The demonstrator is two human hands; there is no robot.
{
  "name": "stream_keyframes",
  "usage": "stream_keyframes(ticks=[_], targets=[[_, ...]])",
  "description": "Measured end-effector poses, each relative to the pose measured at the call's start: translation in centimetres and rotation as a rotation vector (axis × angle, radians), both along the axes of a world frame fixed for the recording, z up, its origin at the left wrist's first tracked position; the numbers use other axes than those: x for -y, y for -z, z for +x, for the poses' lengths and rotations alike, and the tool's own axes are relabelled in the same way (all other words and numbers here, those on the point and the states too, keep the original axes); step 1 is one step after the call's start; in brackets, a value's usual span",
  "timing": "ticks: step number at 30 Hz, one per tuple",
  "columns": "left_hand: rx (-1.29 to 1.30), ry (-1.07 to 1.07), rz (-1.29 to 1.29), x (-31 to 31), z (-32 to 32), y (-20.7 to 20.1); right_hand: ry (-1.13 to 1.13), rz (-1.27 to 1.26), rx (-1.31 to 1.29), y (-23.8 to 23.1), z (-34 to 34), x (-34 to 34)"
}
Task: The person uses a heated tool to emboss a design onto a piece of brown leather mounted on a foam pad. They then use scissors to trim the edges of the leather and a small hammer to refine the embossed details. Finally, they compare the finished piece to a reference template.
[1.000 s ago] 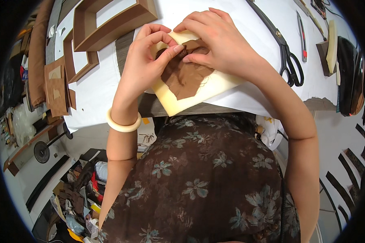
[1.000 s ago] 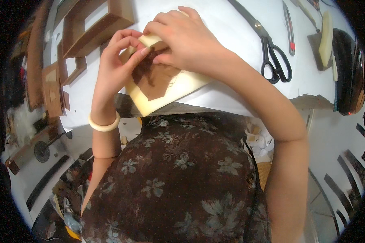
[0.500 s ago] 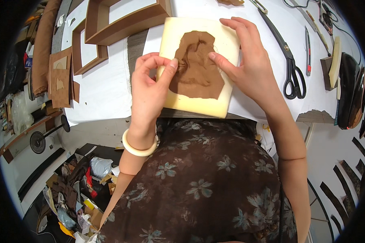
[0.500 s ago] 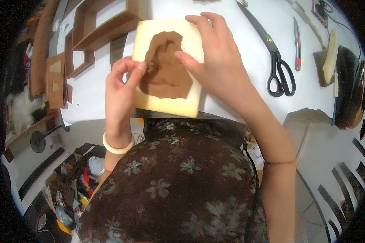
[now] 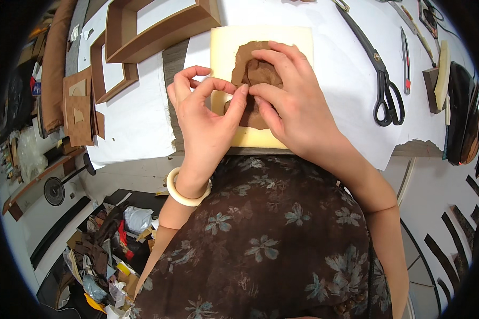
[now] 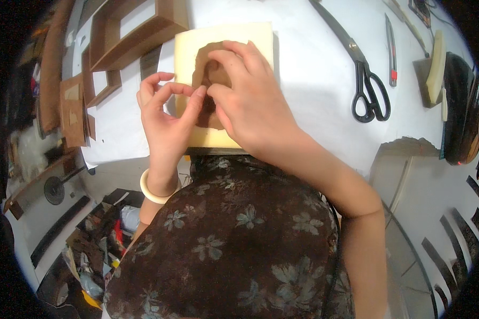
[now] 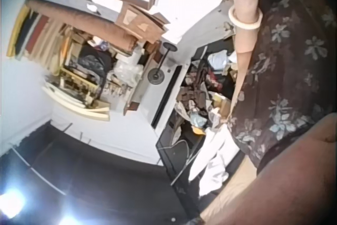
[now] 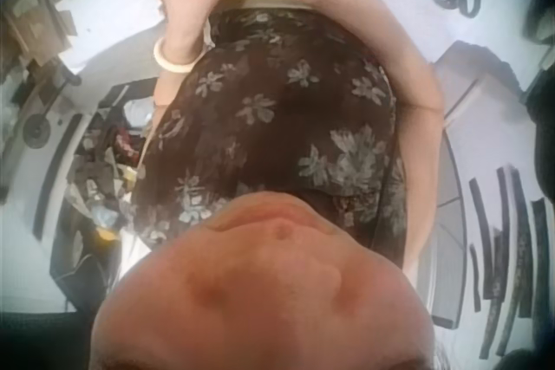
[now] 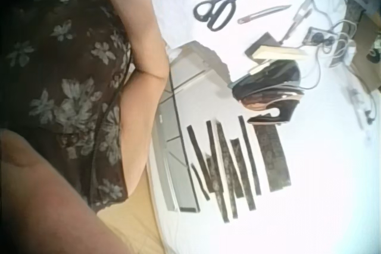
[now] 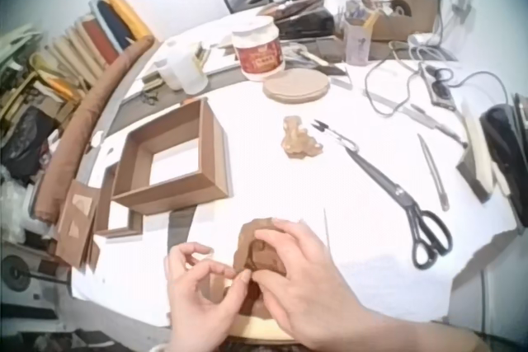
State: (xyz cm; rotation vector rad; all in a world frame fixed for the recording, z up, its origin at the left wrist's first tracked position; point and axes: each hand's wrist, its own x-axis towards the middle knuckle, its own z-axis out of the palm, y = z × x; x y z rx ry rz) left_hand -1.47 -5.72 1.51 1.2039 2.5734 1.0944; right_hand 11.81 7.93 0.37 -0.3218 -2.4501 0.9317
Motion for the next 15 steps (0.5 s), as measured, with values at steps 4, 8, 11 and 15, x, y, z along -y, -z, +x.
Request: stream_keyframes(ticks=[4,8,11,15], targets=[[0.006,0.047,0.018,0.0,0.0,-0.1,-0.004,0.039,0.050,0.2,0.0,-0.2],[0.222,0.035,0.062,0.5,-0.3,0.4,0.012,0.042,0.049,0.5,0.1,-0.1],[0.231,0.047,0.053,0.5,-0.4,-0.2,0.023,0.032,0.017,0.7,0.0,-0.1],[0.101,0.121,0.012,0.4,-0.4,-0.6,0.033,0.032,0.004,1.0,0.0,0.0]])
